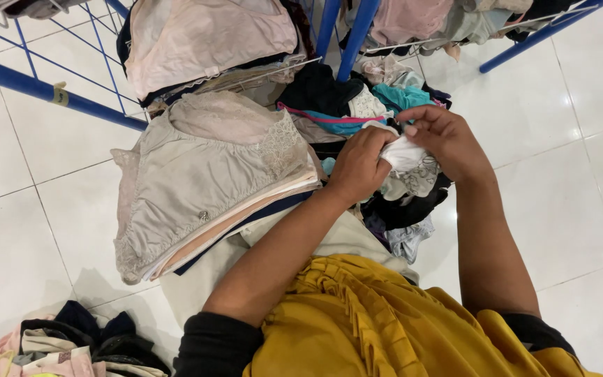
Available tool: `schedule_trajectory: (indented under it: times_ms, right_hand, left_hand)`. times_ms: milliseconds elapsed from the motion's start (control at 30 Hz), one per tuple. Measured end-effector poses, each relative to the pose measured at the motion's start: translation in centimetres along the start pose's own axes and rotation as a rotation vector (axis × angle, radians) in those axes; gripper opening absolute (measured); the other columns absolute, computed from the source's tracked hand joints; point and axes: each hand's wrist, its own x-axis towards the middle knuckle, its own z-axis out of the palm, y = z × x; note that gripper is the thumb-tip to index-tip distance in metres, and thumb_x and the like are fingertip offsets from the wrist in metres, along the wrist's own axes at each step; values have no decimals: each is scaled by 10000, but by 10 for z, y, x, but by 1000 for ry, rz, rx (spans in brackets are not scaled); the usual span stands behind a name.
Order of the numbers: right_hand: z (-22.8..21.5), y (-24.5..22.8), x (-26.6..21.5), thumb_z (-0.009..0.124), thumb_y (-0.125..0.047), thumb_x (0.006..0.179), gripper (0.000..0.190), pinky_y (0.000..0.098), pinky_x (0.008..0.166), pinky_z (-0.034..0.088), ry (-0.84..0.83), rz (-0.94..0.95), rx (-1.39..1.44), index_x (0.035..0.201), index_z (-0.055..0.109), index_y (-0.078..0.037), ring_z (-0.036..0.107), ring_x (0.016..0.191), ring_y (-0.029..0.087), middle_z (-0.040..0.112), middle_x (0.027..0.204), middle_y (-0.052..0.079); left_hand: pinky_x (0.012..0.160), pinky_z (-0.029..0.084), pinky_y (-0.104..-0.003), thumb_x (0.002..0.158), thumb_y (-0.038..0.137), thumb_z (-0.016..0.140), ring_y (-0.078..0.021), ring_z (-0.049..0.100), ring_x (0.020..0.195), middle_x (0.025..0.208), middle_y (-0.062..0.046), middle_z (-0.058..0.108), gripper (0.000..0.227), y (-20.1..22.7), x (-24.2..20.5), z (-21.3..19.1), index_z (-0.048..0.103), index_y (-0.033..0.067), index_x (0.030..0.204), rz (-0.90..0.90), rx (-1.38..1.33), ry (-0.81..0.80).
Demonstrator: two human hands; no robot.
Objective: Organizing and sorting piles of underwear on a display rack in a clothing store.
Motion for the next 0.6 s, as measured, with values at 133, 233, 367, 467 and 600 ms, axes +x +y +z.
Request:
schedule_trajectory:
  times_ms: [133, 233, 367, 467, 600]
  right_hand:
    - [10, -8, -13, 733, 7, 831, 522, 358, 958, 499, -25, -356, -600, 1340, 617, 3, 588, 1129, 242, 576, 1232, 127]
    - [43, -14, -25, 782, -5, 731, 697, 431, 970, 492, -32, -517, -907, 1388, 548, 4, 545, 1202, 365, 524, 1319, 183]
    - [68, 17, -27, 713, 35, 793, 628, 439, 932, 520, 118, -526, -908, 1386, 508, -4, 565, 1177, 429, 548, 1305, 215]
    - [58, 46, -18, 599, 123, 814, 567, 467, 987, 515, 278, -581, -976, 1362, 559, -16, 577, 1184, 442, 574, 1280, 215]
    - [40, 38, -26, 556, 172, 769, 579, 480, 964, 513, 416, -604, -1062, 1312, 611, -21, 581, 1168, 452, 579, 1260, 221]
  left_hand:
    - [869, 539, -435, 831, 59, 683, -333, 674, 983, 1058, -117, 669, 339, -5, 1, 4, 577, 87, 1152, -117, -50, 154]
    - [765, 563, -428, 812, 74, 713, -318, 700, 877, 982, -103, 688, 325, -4, 2, 4, 582, 97, 1108, -193, -63, 212]
    - [735, 561, -445, 780, 77, 751, -333, 694, 875, 951, -100, 680, 314, 1, 0, 1, 601, 111, 1054, -116, 46, 202]
    - [756, 558, -460, 784, 59, 749, -346, 687, 919, 984, -93, 672, 314, 3, -2, -1, 605, 122, 1056, -56, 148, 198]
    - [776, 556, -465, 788, 37, 743, -349, 680, 946, 1035, -91, 665, 312, 3, 0, -8, 614, 132, 1056, -68, 200, 260]
